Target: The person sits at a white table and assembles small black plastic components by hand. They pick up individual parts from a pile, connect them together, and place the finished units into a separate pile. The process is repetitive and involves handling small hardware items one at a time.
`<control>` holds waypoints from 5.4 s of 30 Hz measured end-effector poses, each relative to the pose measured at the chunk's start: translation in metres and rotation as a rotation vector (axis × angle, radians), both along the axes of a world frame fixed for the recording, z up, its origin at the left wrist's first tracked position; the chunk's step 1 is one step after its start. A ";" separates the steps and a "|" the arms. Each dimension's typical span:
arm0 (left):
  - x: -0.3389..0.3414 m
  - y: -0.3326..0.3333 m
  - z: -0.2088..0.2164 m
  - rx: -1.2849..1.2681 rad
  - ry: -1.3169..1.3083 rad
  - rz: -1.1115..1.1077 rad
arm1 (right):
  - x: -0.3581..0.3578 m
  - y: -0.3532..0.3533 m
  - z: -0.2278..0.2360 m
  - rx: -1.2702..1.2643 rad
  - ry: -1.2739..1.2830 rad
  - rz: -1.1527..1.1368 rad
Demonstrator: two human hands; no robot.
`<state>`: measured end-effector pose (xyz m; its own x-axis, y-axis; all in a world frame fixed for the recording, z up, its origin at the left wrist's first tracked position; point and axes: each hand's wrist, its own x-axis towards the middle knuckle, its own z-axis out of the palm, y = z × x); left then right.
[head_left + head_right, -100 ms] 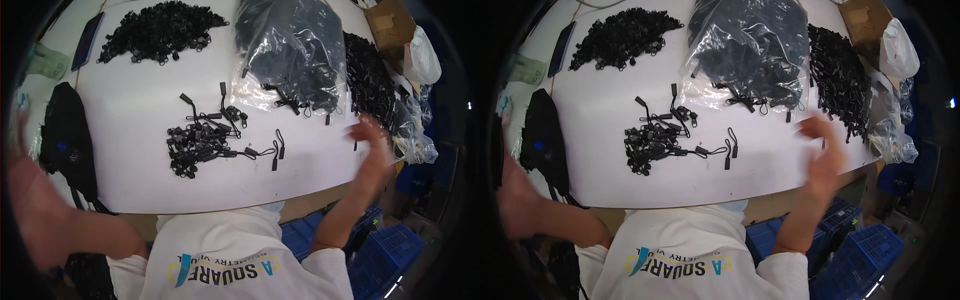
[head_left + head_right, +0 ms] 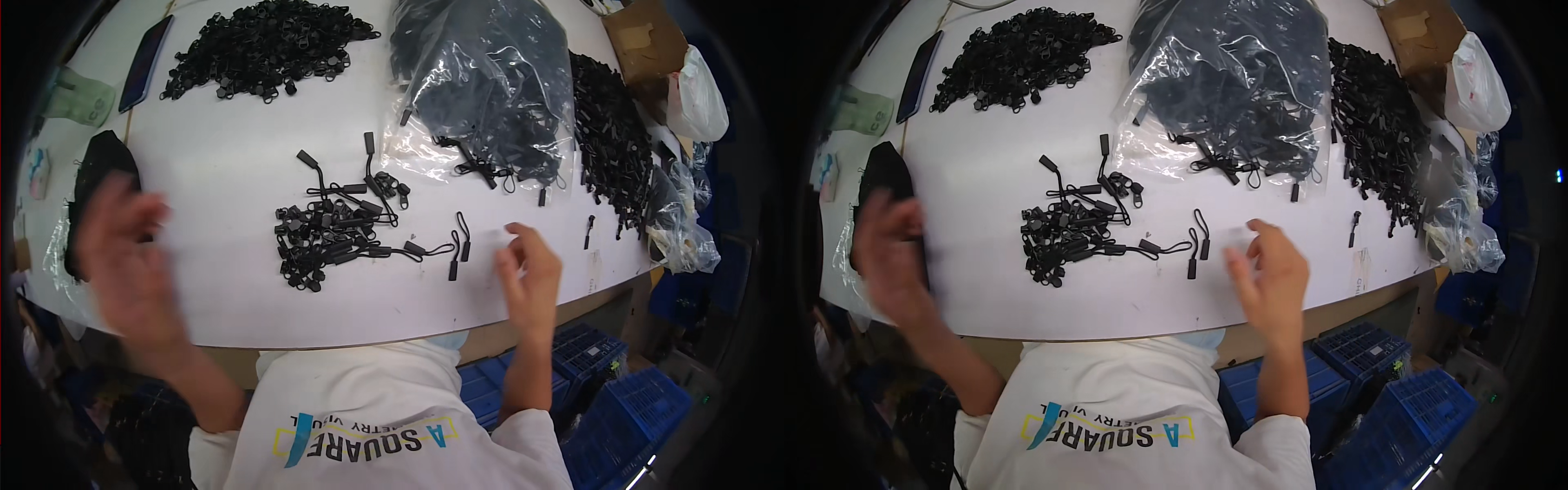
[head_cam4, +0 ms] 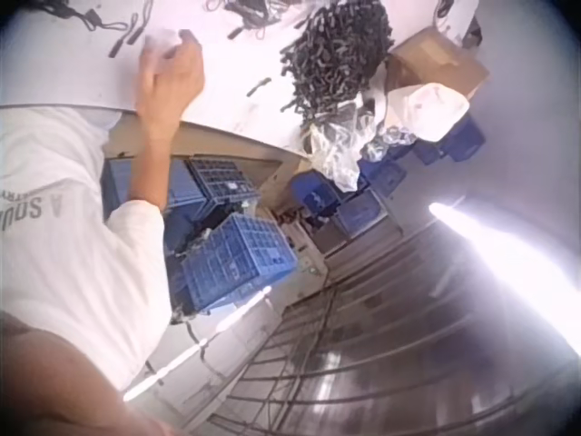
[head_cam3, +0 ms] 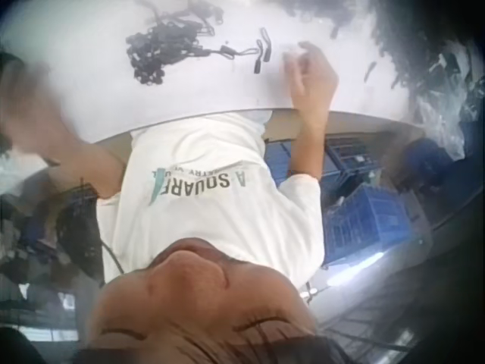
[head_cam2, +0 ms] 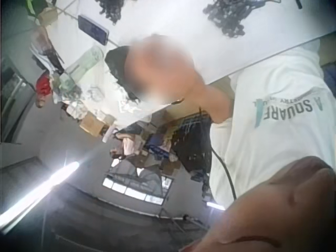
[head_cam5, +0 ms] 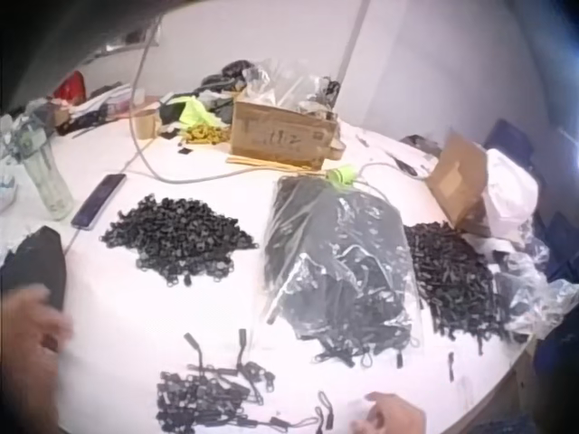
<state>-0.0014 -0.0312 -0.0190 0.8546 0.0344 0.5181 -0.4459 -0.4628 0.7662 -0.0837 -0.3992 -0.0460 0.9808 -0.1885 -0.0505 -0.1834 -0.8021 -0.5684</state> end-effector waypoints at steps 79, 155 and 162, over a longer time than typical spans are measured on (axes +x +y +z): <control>0.027 -0.100 -0.036 0.151 0.321 -0.344 | 0.088 0.097 -0.012 -0.221 -0.490 0.802; 0.028 -0.096 -0.053 -0.457 0.469 -0.722 | 0.092 0.098 -0.006 -0.150 -0.405 0.702; 0.021 -0.105 -0.043 -0.469 0.327 -0.675 | 0.086 0.097 -0.001 -0.042 -0.480 0.627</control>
<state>0.0194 -0.1359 -0.0622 0.8724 -0.3835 0.3031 -0.2354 0.2138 0.9481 0.0020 -0.3020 -0.0468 0.8174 0.4145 0.4001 0.5678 -0.6974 -0.4374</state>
